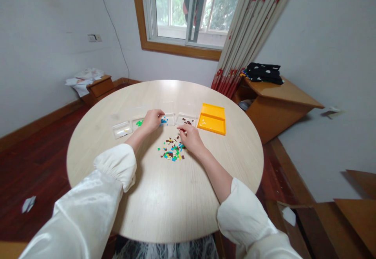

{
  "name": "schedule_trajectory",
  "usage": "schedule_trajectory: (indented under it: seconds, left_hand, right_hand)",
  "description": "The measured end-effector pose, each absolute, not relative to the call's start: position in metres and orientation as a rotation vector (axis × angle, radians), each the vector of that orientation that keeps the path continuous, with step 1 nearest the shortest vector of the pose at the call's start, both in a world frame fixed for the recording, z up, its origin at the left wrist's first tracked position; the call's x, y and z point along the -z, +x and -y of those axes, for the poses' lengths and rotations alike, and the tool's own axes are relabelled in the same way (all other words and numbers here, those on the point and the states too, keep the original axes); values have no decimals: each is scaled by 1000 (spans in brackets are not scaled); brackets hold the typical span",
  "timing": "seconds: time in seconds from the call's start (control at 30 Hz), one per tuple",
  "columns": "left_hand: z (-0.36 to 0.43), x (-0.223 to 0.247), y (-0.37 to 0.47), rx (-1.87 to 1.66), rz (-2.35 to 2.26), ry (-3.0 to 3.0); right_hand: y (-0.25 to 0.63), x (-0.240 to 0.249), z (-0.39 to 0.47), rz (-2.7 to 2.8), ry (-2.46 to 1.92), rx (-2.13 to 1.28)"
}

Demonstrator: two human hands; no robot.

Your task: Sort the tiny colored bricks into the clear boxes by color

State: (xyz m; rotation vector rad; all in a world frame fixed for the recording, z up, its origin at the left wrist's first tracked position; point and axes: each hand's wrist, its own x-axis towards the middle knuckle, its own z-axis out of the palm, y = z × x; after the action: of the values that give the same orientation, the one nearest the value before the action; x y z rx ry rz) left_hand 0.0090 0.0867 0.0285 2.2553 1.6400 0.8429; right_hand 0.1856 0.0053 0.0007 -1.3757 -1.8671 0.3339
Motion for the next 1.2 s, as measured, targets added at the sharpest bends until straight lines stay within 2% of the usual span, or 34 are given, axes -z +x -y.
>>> schedule_trajectory:
  seconds: [0.37, 0.67, 0.97, 1.2]
  left_hand:
    - [-41, -20, 1, -851, -1589, 2195]
    - [-10, -7, 6, -1004, -1475, 2021]
    - [-15, 6, 1, -800, -1274, 2278]
    - [-11, 1, 3, -759, -1282, 2276]
  right_hand:
    - [188, 4, -6, 2121, -1483, -375]
    - [189, -1, -2, 2123, -1523, -386]
    - [190, -8, 2, 1996, -1579, -483]
    - [188, -11, 6, 1973, -1463, -534]
